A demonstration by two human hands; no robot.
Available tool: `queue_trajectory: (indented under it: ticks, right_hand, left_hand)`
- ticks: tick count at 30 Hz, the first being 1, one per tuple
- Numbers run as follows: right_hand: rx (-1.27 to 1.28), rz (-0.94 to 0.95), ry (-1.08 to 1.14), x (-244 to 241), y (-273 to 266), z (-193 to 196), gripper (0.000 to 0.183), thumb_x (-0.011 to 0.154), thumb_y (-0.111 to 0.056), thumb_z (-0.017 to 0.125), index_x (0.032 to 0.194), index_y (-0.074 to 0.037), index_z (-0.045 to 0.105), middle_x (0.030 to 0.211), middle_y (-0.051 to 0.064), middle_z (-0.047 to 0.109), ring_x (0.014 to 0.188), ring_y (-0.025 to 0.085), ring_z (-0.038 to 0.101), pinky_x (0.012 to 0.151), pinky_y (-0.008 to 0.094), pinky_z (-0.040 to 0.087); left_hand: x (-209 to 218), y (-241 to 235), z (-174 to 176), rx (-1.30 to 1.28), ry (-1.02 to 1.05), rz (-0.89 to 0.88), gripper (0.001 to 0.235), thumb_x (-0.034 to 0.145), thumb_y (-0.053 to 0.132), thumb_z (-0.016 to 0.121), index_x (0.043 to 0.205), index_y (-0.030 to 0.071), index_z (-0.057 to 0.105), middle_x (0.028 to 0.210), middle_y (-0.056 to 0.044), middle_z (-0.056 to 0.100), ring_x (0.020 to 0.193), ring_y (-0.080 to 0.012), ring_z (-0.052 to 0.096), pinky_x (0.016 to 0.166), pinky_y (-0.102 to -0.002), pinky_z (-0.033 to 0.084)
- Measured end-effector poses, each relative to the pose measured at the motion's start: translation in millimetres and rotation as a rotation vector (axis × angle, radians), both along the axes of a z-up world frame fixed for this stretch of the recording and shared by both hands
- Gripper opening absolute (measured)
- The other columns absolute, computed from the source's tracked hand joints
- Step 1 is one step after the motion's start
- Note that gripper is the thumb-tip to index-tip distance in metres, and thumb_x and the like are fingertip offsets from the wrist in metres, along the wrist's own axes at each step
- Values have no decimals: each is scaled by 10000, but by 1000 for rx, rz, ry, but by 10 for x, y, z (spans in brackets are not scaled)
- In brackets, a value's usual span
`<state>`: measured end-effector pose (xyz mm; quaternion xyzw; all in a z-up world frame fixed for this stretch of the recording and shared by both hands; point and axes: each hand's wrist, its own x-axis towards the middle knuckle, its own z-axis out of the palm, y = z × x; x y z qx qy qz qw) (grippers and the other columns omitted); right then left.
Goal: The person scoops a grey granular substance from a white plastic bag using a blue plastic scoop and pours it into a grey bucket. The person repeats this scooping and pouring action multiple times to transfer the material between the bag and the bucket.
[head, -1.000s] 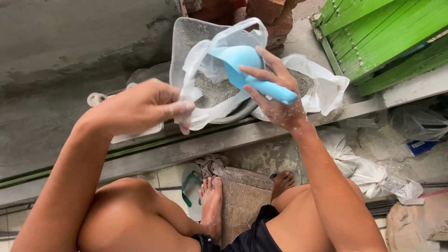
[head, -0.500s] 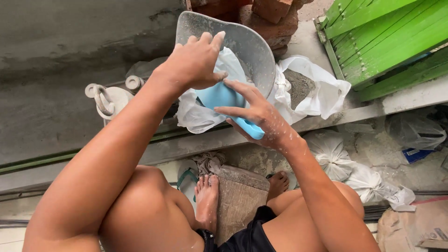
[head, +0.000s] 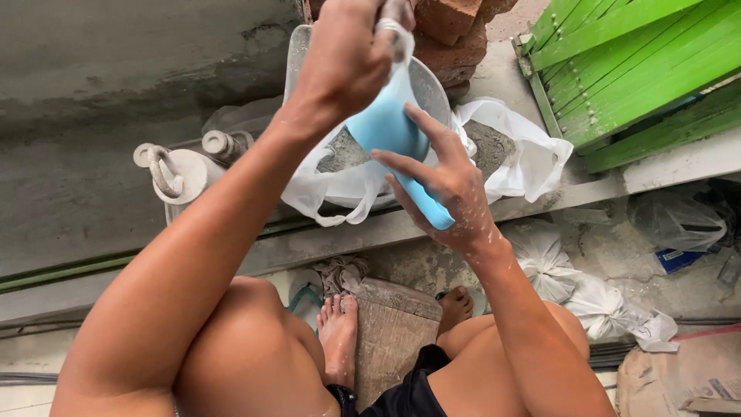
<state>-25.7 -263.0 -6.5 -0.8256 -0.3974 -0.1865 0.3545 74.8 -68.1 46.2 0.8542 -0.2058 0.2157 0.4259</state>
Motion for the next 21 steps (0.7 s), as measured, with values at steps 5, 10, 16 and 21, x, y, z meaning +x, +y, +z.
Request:
queue_trajectory:
  ticks: [5, 10, 16, 21]
  right_hand:
    - [-45, -50, -3, -87, 59, -55, 339, 1036, -125, 772, 1336, -257, 684, 1555, 202, 464, 1276, 422, 631, 931, 487, 584]
    - [-56, -25, -74, -132, 192, -125, 388, 1018, -87, 797, 1346, -230, 648, 1482, 234, 486, 1252, 448, 634, 915, 493, 601]
    - [-33, -61, -82, -60, 321, -22, 274, 1010, -58, 765, 1242, -147, 649, 1443, 163, 542, 1336, 443, 566, 976, 481, 582]
    - [166, 75, 161, 121, 207, -218, 322, 1034, -53, 744, 1324, -149, 643, 1539, 210, 490, 1416, 410, 577, 1165, 453, 490]
  left_hand:
    - [-44, -217, 26, 117, -59, 56, 318, 794, 60, 508, 1047, 158, 674, 1021, -97, 703, 879, -379, 596, 705, -494, 444]
    - [-31, -314, -25, 123, -100, 122, 84, 767, 58, 537, 848, 83, 543, 756, -135, 558, 656, -398, 426, 544, -508, 320]
    - [-51, -406, 123, 166, -152, 100, 218, 827, 79, 563, 1007, 160, 656, 771, -89, 571, 641, -372, 469, 544, -488, 334]
    - [-44, -82, 70, 716, -8, 158, 564, 972, 599, 746, 1146, 93, 569, 1109, -170, 673, 934, -424, 609, 653, -564, 450]
